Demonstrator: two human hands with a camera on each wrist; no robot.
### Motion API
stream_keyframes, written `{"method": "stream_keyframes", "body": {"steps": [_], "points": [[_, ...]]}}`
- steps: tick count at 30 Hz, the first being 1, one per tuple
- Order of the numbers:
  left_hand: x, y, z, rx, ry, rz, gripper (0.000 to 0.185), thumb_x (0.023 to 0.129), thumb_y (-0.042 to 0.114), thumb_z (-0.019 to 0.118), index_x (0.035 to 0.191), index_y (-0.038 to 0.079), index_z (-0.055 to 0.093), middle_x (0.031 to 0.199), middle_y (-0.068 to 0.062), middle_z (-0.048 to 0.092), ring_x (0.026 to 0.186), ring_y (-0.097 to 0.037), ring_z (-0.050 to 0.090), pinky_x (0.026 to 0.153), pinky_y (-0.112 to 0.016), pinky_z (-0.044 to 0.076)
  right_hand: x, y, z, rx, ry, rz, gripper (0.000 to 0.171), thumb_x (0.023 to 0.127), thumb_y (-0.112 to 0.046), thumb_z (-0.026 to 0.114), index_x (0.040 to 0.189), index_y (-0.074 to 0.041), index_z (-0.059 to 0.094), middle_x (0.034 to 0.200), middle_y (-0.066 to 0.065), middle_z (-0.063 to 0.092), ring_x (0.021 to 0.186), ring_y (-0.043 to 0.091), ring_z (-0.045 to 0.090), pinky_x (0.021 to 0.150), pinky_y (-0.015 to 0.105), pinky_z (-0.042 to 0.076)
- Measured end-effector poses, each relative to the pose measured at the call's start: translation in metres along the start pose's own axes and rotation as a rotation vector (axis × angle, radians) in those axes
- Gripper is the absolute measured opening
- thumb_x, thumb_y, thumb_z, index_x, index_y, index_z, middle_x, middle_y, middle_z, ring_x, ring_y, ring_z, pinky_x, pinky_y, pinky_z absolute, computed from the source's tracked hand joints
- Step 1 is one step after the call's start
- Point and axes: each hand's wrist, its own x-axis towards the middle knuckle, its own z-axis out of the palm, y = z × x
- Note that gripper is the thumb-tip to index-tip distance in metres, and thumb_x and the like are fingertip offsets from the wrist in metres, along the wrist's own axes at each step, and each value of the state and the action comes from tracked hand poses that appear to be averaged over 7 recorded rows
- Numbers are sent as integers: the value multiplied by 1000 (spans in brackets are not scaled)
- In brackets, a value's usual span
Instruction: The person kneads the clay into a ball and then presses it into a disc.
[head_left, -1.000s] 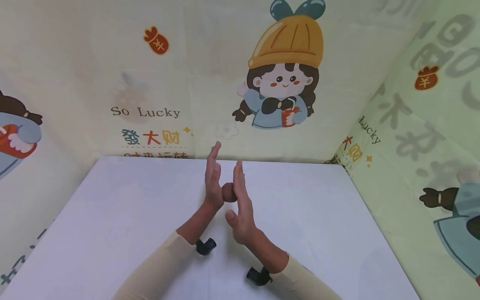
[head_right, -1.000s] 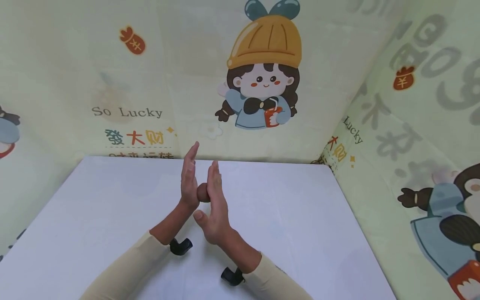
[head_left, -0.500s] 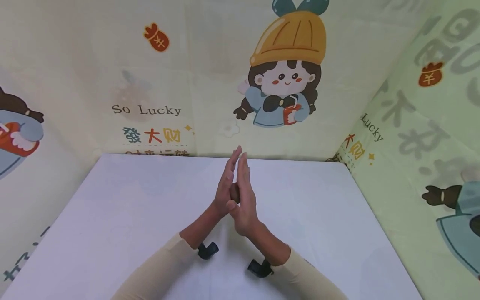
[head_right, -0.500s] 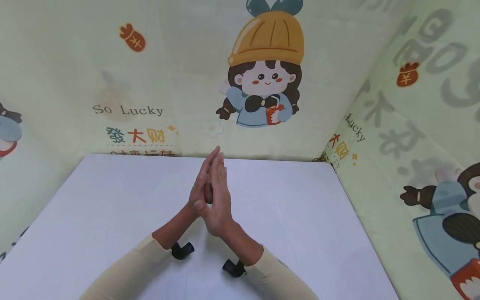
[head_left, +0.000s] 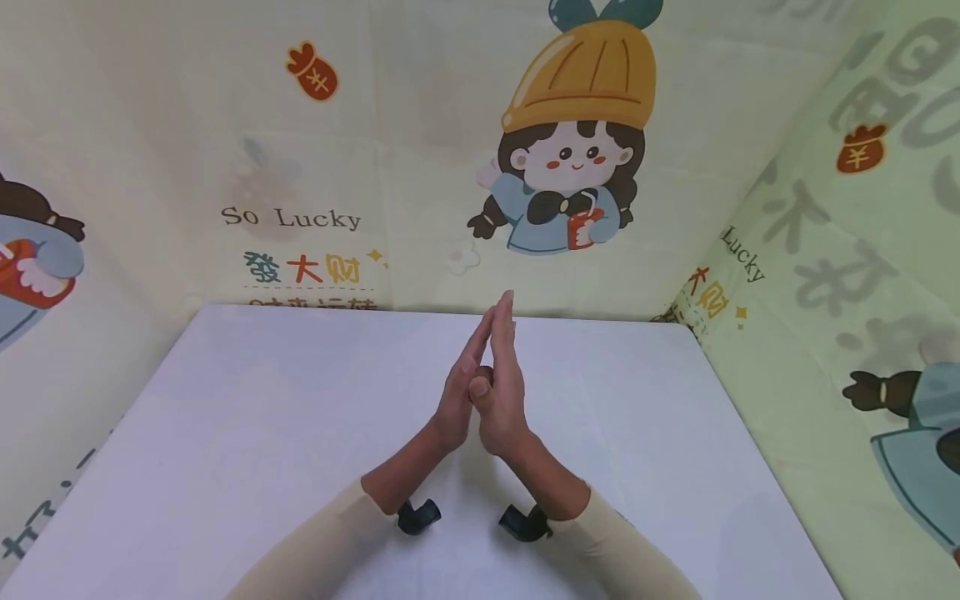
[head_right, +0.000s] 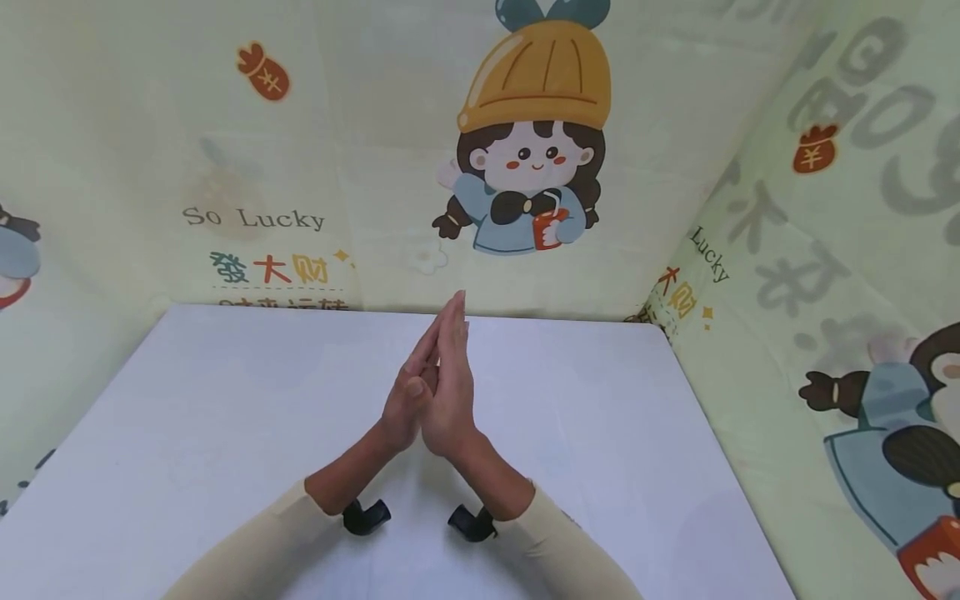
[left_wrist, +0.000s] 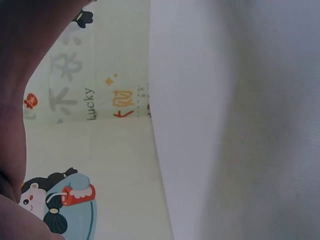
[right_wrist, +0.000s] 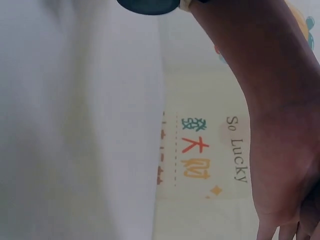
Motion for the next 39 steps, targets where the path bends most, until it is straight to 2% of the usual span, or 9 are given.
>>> {"method": "stream_keyframes", "body": {"steps": [4, 12, 14, 16, 20, 23, 25, 27, 39], "points": [[-3, 1, 2, 13, 0, -5, 70, 111, 47, 19, 170, 11, 12, 176, -3, 12, 74, -10, 35, 70, -25, 36, 3, 0, -3, 28, -13, 44, 118, 92, -90, 22, 167, 0, 2, 176, 4, 0, 161, 27, 2, 125, 58, 7], [-7, 11, 6, 114, 19, 43, 74, 111, 54, 18, 170, 9, 9, 162, -15, 36, 71, -17, 39, 84, -29, 41, 7, 7, -9, 123, -69, 103, 104, 100, -79, 27, 168, -5, -2, 176, -3, -5, 161, 19, -1, 126, 53, 8], [-8, 14, 8, 127, 19, 55, 76, 111, 55, 18, 169, 8, 9, 173, -12, 18, 93, -18, 50, 98, -32, 39, 7, 9, -11, 164, -86, 107, 108, 98, -82, 28, 168, -6, -3, 176, -3, -5, 153, 16, 28, 122, 43, 24], [-8, 18, 10, 130, 23, 66, 78, 110, 57, 19, 169, 7, 8, 176, -8, 6, 116, -18, 49, 114, -40, 29, 6, 11, -12, 206, -104, 109, 116, 93, -87, 31, 168, -6, -3, 176, -3, -6, 114, 9, 59, 101, 30, 45], [-9, 23, 15, 125, 37, 83, 78, 110, 56, 20, 169, 6, 8, 177, -7, 6, 153, -23, 22, 121, -54, 15, 2, 14, -12, 290, -128, 108, 111, 96, -83, 32, 168, -7, -3, 175, 0, 9, 46, 12, 34, 46, 28, 34], [-9, 25, 17, 125, 47, 109, 76, 111, 52, 19, 168, 3, 8, 176, -9, 7, 159, -29, 9, 122, -58, 9, -1, 15, -10, 366, -142, 108, 108, 97, -82, 34, 169, -10, -3, 121, 1, 64, 42, 16, 32, 40, 29, 31], [-9, 26, 17, 124, 54, 123, 75, 111, 51, 19, 168, 3, 8, 176, -11, 7, 159, -33, 6, 122, -57, 8, -3, 16, -8, 389, -145, 95, 107, 98, -81, 34, 169, -10, -3, 72, -1, 54, 42, 15, 31, 41, 29, 30], [-7, 27, 16, 121, 66, 134, 76, 111, 51, 19, 168, 2, 8, 176, -11, 8, 159, -34, 4, 123, -56, 8, -6, 16, -6, 414, -143, 81, 103, 101, -78, 34, 169, -9, -3, 52, 0, 33, 42, 15, 28, 41, 28, 29], [1, 24, 7, 164, 204, 141, 68, 110, 40, 18, 167, 1, 16, 174, -11, 18, 160, -27, 11, 123, -59, 4, -23, 17, 9, 375, -114, 14, 108, 101, -77, 34, 166, -3, -10, 57, 2, 41, 52, 16, 39, 56, 31, 38]]}}
